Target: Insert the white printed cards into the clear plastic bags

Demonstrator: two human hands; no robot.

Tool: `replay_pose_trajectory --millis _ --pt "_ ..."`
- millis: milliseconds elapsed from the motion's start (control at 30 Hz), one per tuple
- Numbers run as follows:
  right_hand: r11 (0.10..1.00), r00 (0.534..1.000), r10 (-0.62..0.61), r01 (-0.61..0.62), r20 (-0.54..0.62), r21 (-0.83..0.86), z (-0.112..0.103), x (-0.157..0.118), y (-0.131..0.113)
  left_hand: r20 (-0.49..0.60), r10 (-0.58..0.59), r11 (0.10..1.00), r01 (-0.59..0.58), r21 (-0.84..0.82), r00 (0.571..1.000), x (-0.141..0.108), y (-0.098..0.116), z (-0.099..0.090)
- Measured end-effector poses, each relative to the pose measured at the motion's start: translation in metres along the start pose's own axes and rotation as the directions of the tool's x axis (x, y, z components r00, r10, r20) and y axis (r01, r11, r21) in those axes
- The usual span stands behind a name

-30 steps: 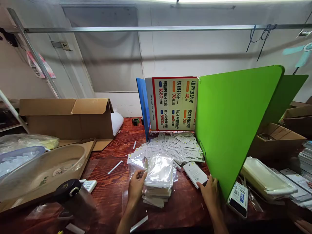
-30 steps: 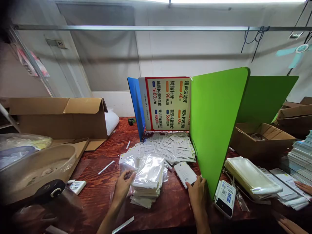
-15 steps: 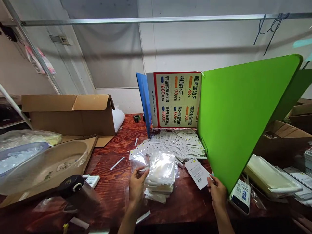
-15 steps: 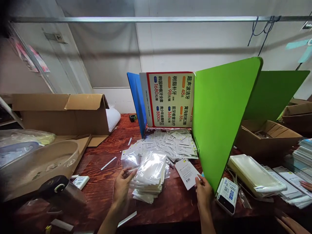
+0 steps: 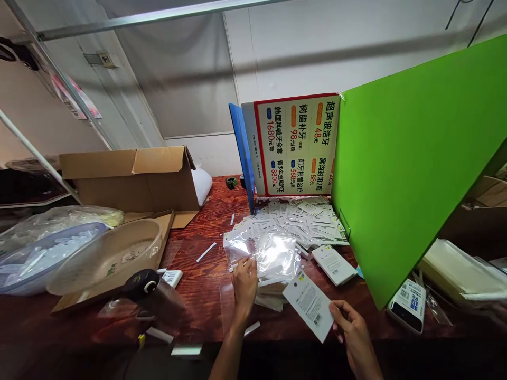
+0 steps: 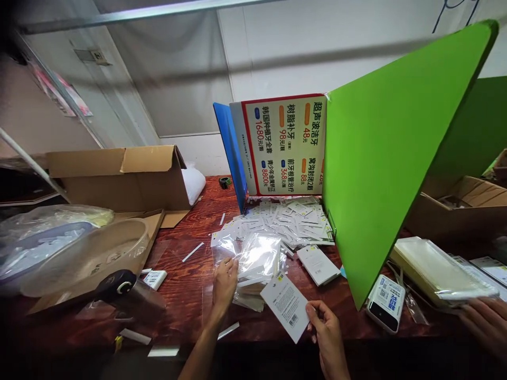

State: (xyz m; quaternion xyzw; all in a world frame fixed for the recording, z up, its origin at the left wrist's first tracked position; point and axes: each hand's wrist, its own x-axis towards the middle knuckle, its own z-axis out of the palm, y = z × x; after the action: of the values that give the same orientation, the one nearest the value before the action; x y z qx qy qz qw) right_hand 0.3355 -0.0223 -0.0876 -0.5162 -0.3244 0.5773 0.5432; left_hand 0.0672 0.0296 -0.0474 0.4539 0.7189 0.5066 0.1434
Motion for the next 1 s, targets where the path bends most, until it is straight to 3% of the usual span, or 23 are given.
replay_pose_trajectory --millis 167,300,467,633,833,1000 --pt "0.997 0.978 0.012 0.003 0.207 -0.072 0.019 -0.002 0.004 -0.049 0.094 0.983 -0.085 0.161 0.994 -0.006 0.009 -0.005" --pt "0.999 0.964 0.014 -0.002 0.265 -0.045 0.030 -0.004 0.004 0.013 0.117 0.993 -0.116 -0.014 0.993 -0.011 0.017 -0.015" --pt "0.999 0.951 0.024 -0.036 0.308 0.034 0.036 -0.018 -0.006 0.129 -0.062 0.944 0.100 -0.314 0.990 -0.019 0.023 -0.025" --pt "0.985 0.953 0.034 -0.083 0.301 0.151 0.034 -0.025 -0.009 0.146 -0.177 0.853 0.226 -0.471 0.973 -0.033 0.025 -0.027" --pt "0.991 0.973 0.083 -0.104 0.216 0.089 0.036 -0.016 0.004 0.266 -0.346 0.677 0.436 -0.593 0.900 -0.045 0.016 -0.012" --pt "0.993 0.983 0.090 -0.100 0.163 0.058 0.043 -0.015 0.010 0.342 -0.413 0.602 0.535 -0.593 0.844 -0.047 0.009 -0.006"
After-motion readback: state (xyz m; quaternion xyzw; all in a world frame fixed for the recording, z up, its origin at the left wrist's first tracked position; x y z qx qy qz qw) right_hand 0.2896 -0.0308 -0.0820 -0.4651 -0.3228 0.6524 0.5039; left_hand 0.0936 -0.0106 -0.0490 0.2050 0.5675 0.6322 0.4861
